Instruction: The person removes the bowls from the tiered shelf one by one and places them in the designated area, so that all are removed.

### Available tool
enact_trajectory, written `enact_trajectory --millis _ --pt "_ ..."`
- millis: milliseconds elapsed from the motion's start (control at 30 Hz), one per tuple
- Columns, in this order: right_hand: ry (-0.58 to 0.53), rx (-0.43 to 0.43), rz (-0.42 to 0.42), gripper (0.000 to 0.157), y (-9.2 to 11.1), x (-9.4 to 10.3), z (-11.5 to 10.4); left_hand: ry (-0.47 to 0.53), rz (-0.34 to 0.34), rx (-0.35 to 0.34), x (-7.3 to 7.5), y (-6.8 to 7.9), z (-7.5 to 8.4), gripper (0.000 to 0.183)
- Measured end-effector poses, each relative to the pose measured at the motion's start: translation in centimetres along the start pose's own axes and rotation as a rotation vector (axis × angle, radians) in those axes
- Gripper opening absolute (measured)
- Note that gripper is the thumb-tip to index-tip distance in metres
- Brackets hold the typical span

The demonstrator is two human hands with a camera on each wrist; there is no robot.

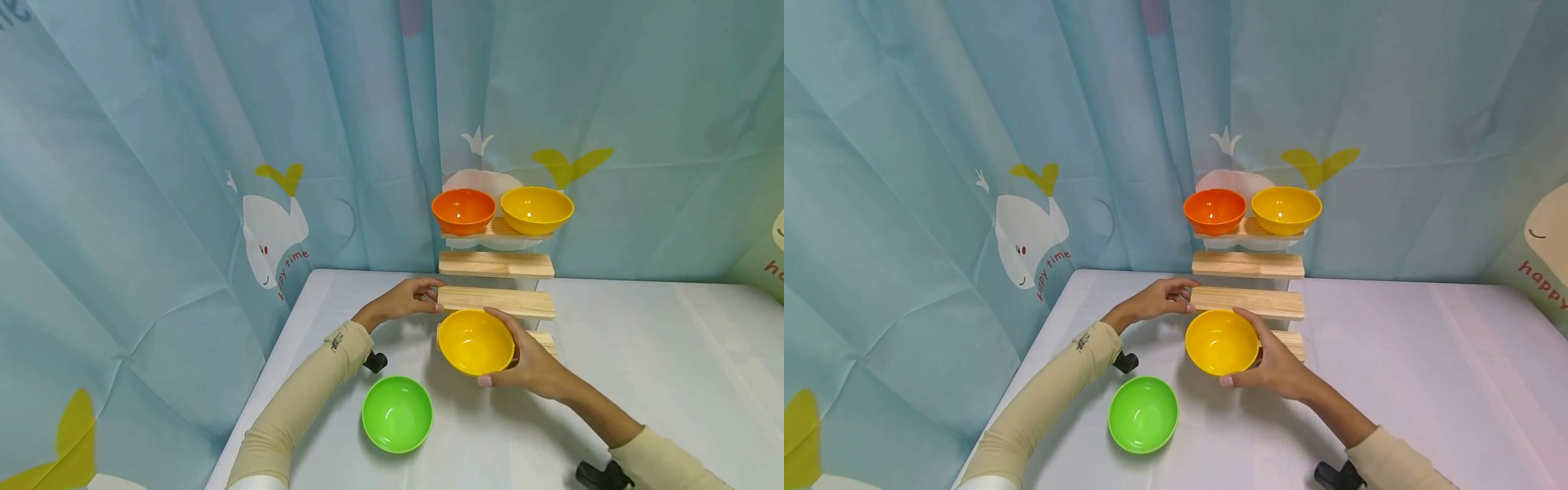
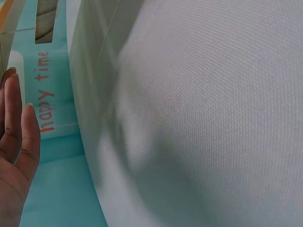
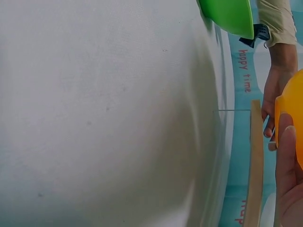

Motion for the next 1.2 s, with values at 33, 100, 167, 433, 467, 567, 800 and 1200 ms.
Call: enact_trajectory --millis 33,100,167,433,467,567,800,1200 --pt "0.0 0.0 -0.001 0.104 0.0 0.0 0.0 0.0 -0.001 0.0 0.0 0.0 0.0 0.058" --pt "-0.001 -0.001 -0.003 0.105 0.1 0.1 0.0 0.003 -0.004 -0.001 0.0 0.0 -0.1 0.058" --pt "-0.008 -0.004 -0.006 0.105 0.2 0.2 0.0 0.006 -0.006 0.0 0.0 0.0 -0.1 0.058" --pt "-0.02 0.022 -0.021 0.101 0.7 0.4 0.1 0.017 -0.006 0.004 0.0 0.1 0.1 0.058" --pt "-0.021 0.028 -0.023 0.1 0.8 0.4 0.1 0.018 -0.006 0.003 -0.1 0.1 0.1 0.058" --pt "-0.025 0.032 -0.026 0.099 1.0 0.4 0.2 0.019 -0.008 -0.003 -0.1 0.1 0.1 0.058" --pt "-0.061 0.029 -0.049 0.102 1.5 0.2 0.4 0.02 -0.01 -0.01 -0.1 0.0 0.1 0.058" --pt "-0.093 0.011 -0.088 0.101 2.2 0.0 0.5 0.034 -0.015 -0.018 -0.1 0.1 0.1 0.057"
Point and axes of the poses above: each hand's wrist, its own y-axis away from the middle knuckle, its own x-axis out of the back of the hand, z = x × y, the point moved 8 cm from there along -y, towards the middle knuckle, and after that the axes turned 7 degrees about y, right-handed, at the moved point
